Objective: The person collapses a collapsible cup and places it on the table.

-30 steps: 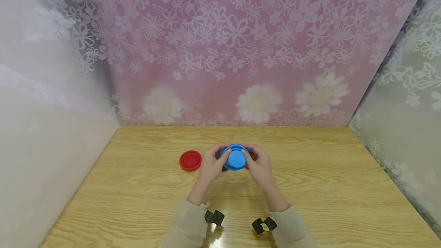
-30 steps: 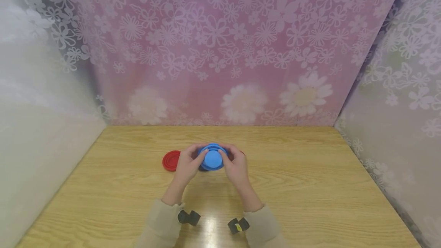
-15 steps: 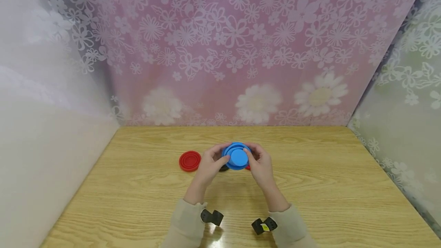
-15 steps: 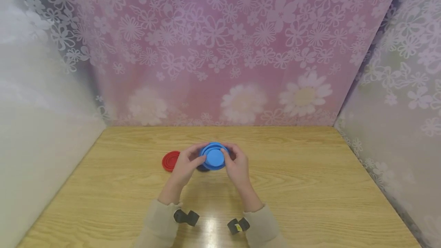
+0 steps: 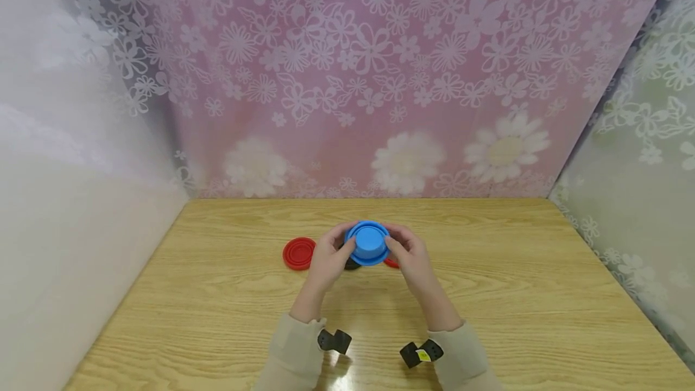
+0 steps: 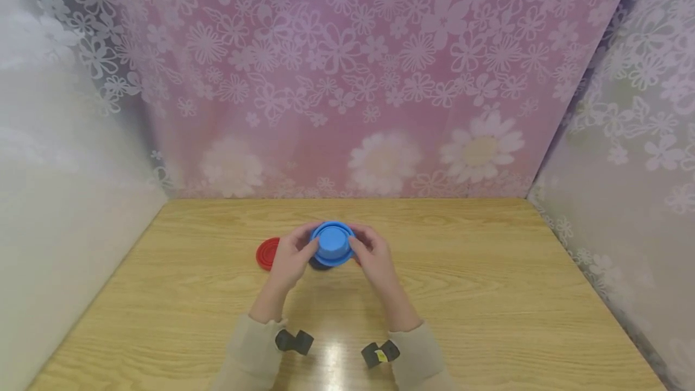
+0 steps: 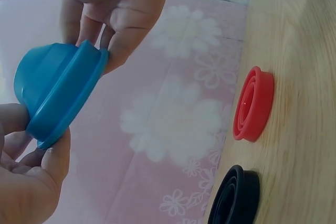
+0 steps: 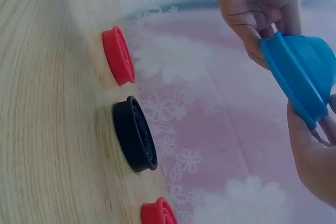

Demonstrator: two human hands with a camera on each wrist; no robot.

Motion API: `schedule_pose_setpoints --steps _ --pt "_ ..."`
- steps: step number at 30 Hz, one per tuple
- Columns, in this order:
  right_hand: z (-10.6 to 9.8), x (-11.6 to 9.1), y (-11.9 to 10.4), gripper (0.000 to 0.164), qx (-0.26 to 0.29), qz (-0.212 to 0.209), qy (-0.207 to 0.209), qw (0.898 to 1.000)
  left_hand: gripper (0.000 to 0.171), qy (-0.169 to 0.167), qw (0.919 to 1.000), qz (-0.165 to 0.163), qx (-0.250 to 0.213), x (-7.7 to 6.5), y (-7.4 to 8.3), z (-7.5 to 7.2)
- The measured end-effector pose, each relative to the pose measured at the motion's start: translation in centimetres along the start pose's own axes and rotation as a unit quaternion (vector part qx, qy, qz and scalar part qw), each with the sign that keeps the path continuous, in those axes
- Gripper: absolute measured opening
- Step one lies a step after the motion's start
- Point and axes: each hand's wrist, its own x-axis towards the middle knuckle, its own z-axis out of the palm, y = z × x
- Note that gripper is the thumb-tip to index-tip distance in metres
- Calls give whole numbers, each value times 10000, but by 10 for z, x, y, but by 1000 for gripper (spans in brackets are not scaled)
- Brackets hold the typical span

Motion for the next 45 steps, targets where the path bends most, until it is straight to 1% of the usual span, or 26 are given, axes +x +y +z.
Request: schedule_pose_setpoints --steps 1,3,6,9,13,16,18,22,25,29,33,37,41,44,45 --pt "-1 0 0 28 153 32 -115 9998 30 84 10000 30 7 0 0 0" --pt "-3 -1 -1 31 343 22 -342 9988 29 182 9998 96 4 2 -7 0" --pt "-4 -1 0 33 385 -69 -472 9981 28 218 9997 140 52 5 -18 -1" --pt "-4 -1 0 34 237 -138 -407 9988 28 213 9995 203 110 7 -28 -1" --pt "-2 0 0 32 -78 -192 -202 9996 29 133 9994 308 32 8 -31 -1" --pt "0 0 -1 30 -221 -194 -73 9995 31 48 9998 151 -71 7 -28 -1" --pt "0 1 -1 29 -287 -180 36 9994 32 -10 9999 -23 -134 6 -21 -1" --pt "1 0 -2 29 -461 -214 259 9984 39 -225 9983 -275 -471 1 -6 -2" --pt "2 0 -2 29 -530 -261 355 9976 42 -353 9968 -350 -632 0 0 -3" --pt "3 1 -1 28 -531 -320 356 9974 42 -369 9974 -289 -556 0 -1 -3" --pt "3 1 1 28 -434 -336 264 9981 42 -262 9981 -194 -516 1 -3 -2" --pt "3 1 0 29 -245 -236 172 9993 42 -83 9982 -118 -586 1 -4 -1" --pt "3 0 0 29 -1 -106 88 9999 43 102 9956 -161 -920 4 -16 -2" --pt "3 0 1 33 187 -7 -103 9998 46 342 9924 -244 -1158 7 -25 -2" --pt "3 -1 1 35 219 51 -184 9996 47 422 9914 -252 -1211 7 -26 -2"
